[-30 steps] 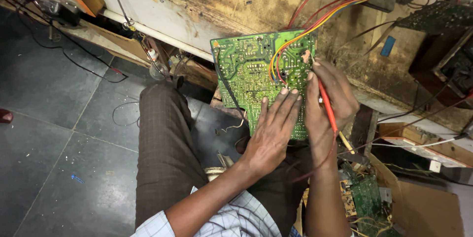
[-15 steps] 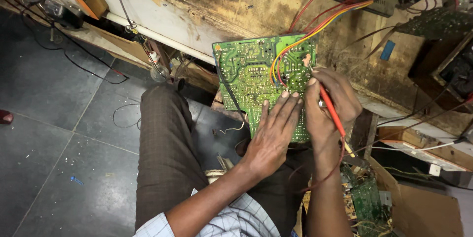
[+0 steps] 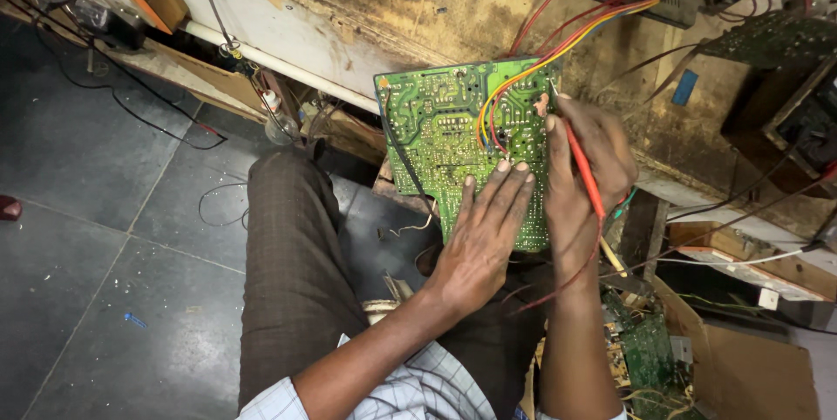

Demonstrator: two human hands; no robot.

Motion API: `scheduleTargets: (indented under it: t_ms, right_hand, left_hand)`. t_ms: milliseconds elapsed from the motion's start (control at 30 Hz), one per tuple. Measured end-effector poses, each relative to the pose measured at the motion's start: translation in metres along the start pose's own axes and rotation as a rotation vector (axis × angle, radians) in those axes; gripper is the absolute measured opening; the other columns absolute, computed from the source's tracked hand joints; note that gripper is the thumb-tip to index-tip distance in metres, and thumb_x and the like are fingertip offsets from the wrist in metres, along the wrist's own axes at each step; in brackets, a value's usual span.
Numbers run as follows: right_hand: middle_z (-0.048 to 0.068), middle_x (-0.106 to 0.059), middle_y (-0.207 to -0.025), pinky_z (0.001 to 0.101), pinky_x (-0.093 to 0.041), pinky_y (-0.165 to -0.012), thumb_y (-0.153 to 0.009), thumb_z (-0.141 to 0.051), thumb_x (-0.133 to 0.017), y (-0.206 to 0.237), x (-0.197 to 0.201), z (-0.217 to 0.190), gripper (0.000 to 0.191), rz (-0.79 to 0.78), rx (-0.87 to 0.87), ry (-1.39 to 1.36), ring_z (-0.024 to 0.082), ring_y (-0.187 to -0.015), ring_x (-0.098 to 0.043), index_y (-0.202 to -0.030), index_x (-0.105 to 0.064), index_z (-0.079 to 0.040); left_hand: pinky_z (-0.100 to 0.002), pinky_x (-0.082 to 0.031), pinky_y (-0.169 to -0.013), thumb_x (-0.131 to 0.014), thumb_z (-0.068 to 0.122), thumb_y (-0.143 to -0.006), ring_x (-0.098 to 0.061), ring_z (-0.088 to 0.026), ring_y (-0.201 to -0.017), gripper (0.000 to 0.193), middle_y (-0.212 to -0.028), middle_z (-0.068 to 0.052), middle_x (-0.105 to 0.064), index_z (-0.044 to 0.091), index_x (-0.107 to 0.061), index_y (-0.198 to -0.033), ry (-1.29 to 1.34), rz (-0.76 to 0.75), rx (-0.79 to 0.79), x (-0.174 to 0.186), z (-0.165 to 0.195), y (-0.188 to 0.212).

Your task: The person sits on the floor holding a green circuit board on their lap and probes its solder-side points with multimeter test leads, repositioning the board and leads to test different points. They later connect a lead to a component and continue probing while checking the analog multimeter on the workbench.

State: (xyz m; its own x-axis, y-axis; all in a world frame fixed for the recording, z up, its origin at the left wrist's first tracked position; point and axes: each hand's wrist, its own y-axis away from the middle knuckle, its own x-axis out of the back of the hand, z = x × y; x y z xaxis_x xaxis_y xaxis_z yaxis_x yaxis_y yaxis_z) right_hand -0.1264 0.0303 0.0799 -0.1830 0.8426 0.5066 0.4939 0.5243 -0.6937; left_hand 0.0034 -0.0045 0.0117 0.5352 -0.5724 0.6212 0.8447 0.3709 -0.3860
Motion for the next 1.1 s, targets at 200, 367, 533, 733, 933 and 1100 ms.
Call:
scheduleTargets:
  t_ms: [200,367,533,733,933,1100]
  right_hand:
    - [0.016,-0.07,-0.115,0.0298,-0.055,-0.086,-0.107,0.0,-0.069,0.002,0.004,-0.008,0.016,-0.02,-0.06,0.03,0.023,-0.099,-0.071,-0.123,-0.071,0.001]
    - [0.016,-0.07,-0.113,0.0311,-0.056,-0.088,-0.11,-0.001,-0.07,-0.001,-0.001,-0.004,0.013,-0.013,0.022,0.053,0.023,-0.1,-0.071,-0.123,-0.07,0.003]
    - [0.016,-0.07,-0.112,0.0311,-0.055,-0.083,-0.107,0.0,-0.069,0.001,-0.001,-0.001,0.015,-0.011,0.016,0.08,0.023,-0.095,-0.07,-0.122,-0.07,0.002]
    - [0.016,-0.071,-0.109,0.0304,-0.055,-0.084,-0.109,0.0,-0.07,-0.001,-0.003,-0.001,0.015,-0.003,0.05,0.065,0.022,-0.095,-0.07,-0.124,-0.07,0.002]
    - [0.016,-0.069,-0.103,0.0314,-0.053,-0.079,-0.103,0.001,-0.069,0.0,-0.003,0.001,0.015,0.011,-0.007,0.076,0.022,-0.088,-0.067,-0.118,-0.071,0.002]
    - [0.015,-0.07,-0.108,0.0294,-0.054,-0.084,-0.11,0.0,-0.069,0.005,0.008,0.009,0.01,-0.064,0.02,0.023,0.022,-0.094,-0.069,-0.118,-0.069,0.004]
  left_hand:
    - [-0.06,-0.015,-0.127,-0.06,-0.013,-0.069,-0.02,-0.037,-0.157,0.093,-0.164,-0.019,-0.028,-0.004,-0.031,-0.156,0.006,-0.023,0.008,0.003,0.0,-0.001]
    - [-0.06,-0.015,-0.128,-0.059,-0.013,-0.07,-0.02,-0.036,-0.158,0.091,-0.165,-0.019,-0.029,-0.004,-0.032,-0.156,-0.001,-0.003,0.001,0.002,0.0,0.0]
    - [-0.06,-0.016,-0.128,-0.06,-0.012,-0.071,-0.021,-0.037,-0.158,0.09,-0.164,-0.019,-0.03,-0.004,-0.033,-0.156,0.011,0.004,-0.002,0.001,0.0,0.0]
    - [-0.059,-0.016,-0.127,-0.061,-0.013,-0.067,-0.022,-0.037,-0.157,0.093,-0.163,-0.019,-0.031,-0.005,-0.034,-0.155,0.012,-0.022,0.017,0.002,0.001,-0.001]
    - [-0.06,-0.017,-0.127,-0.062,-0.012,-0.068,-0.022,-0.037,-0.157,0.091,-0.164,-0.019,-0.03,-0.004,-0.034,-0.154,0.018,-0.001,0.006,0.004,-0.001,-0.003]
    - [-0.06,-0.017,-0.127,-0.061,-0.013,-0.067,-0.021,-0.037,-0.157,0.093,-0.164,-0.019,-0.029,-0.004,-0.033,-0.155,0.009,-0.023,-0.001,0.003,0.0,0.0]
